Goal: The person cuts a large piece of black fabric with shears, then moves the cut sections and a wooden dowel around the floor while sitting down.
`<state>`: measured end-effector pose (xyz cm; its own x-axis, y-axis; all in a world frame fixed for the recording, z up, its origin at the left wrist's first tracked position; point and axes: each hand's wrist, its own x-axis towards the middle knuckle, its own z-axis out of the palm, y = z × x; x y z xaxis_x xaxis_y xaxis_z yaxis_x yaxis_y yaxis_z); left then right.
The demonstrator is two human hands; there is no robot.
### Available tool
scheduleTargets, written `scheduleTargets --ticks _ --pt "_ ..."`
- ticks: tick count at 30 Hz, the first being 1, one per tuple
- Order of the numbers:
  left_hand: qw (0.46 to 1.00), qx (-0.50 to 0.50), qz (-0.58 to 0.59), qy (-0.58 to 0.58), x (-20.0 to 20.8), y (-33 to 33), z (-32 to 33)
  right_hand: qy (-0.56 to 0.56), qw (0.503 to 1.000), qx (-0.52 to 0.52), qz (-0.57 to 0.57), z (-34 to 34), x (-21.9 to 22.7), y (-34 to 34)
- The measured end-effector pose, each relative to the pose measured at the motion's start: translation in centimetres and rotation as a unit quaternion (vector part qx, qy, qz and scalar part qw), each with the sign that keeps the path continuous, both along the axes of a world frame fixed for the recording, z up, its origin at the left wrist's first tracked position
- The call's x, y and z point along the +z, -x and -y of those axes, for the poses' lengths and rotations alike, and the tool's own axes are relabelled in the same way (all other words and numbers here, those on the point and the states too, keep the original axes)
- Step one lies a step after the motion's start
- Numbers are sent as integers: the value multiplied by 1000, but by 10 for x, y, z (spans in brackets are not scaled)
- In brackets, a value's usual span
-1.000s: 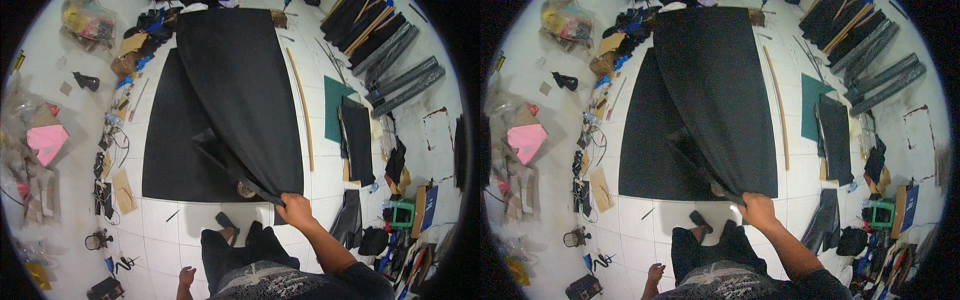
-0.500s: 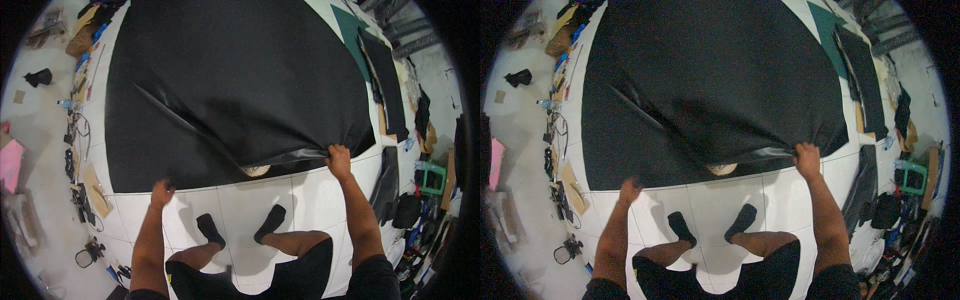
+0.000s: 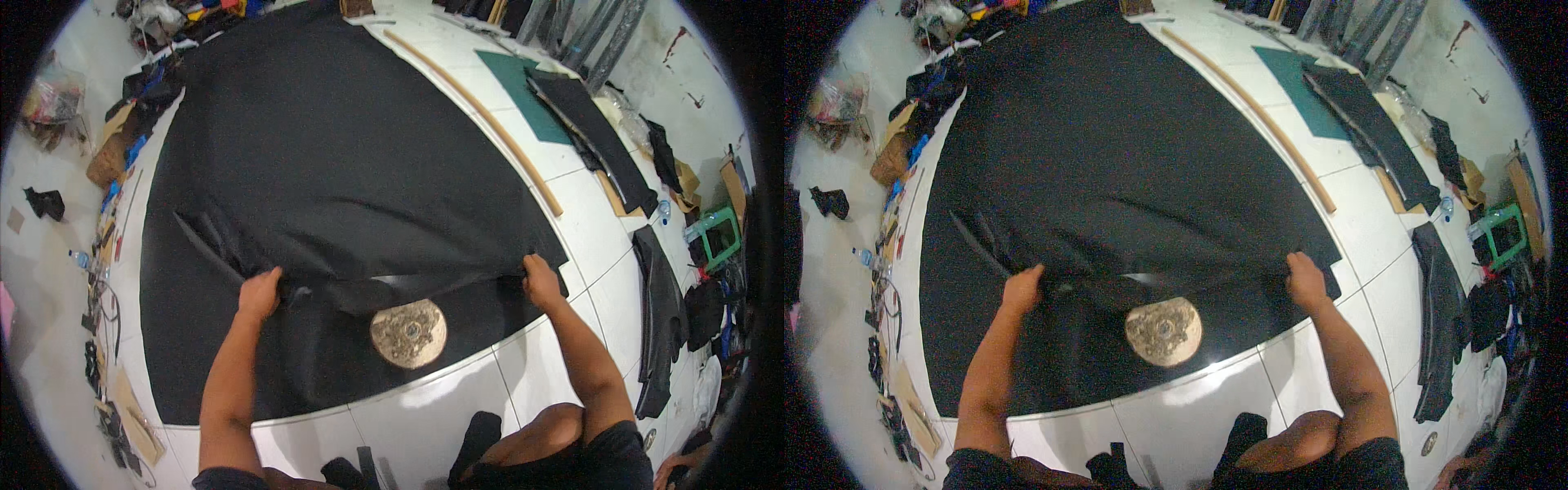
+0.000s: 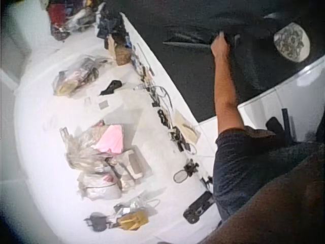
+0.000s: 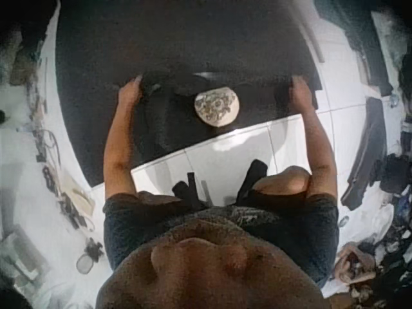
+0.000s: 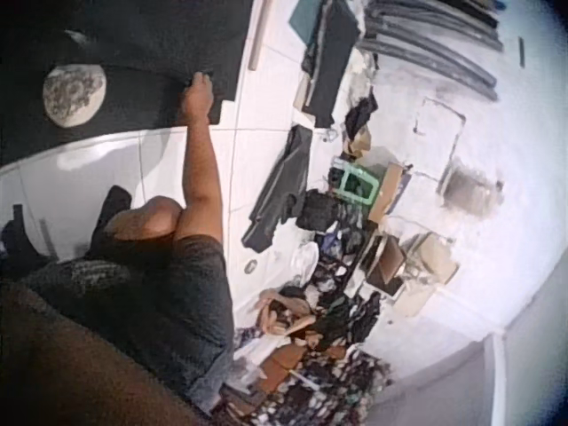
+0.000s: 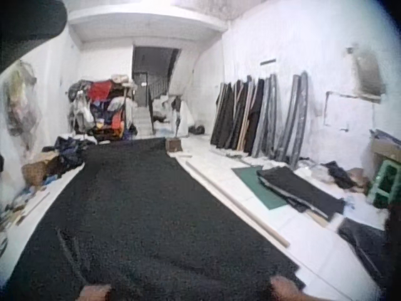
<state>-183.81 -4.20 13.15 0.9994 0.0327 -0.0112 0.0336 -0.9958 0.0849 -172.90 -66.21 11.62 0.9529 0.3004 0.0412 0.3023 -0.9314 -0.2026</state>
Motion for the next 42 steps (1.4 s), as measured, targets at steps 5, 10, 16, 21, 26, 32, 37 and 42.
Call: scheduleTargets --ticks 5,10,16,21,26,32,37,42 --pt "995 51 7 -90 76 90 15 -108 992 -56 29 -25 5 13" --pt "998 62 6 -15 88 218 48 -233 968 -22 90 -35 -3 1" --pt "938 57 -244 241 75 226 46 -240 952 25 190 1 42 -2" --pt "966 212 -149 -10 31 148 -10 -126 966 66 218 1 56 25" --pt "915 377 -141 -40 -38 158 -51 -67 972 83 207 -6 75 47" --pt "879 440 151 106 -72 216 -152 -43 995 -5 92 1 73 47" --pt "646 464 427 430 -57 267 -174 -67 997 -11 21 -6 51 40" --pt "462 648 455 399 -66 283 -126 -71 995 -47 47 0 50 27"
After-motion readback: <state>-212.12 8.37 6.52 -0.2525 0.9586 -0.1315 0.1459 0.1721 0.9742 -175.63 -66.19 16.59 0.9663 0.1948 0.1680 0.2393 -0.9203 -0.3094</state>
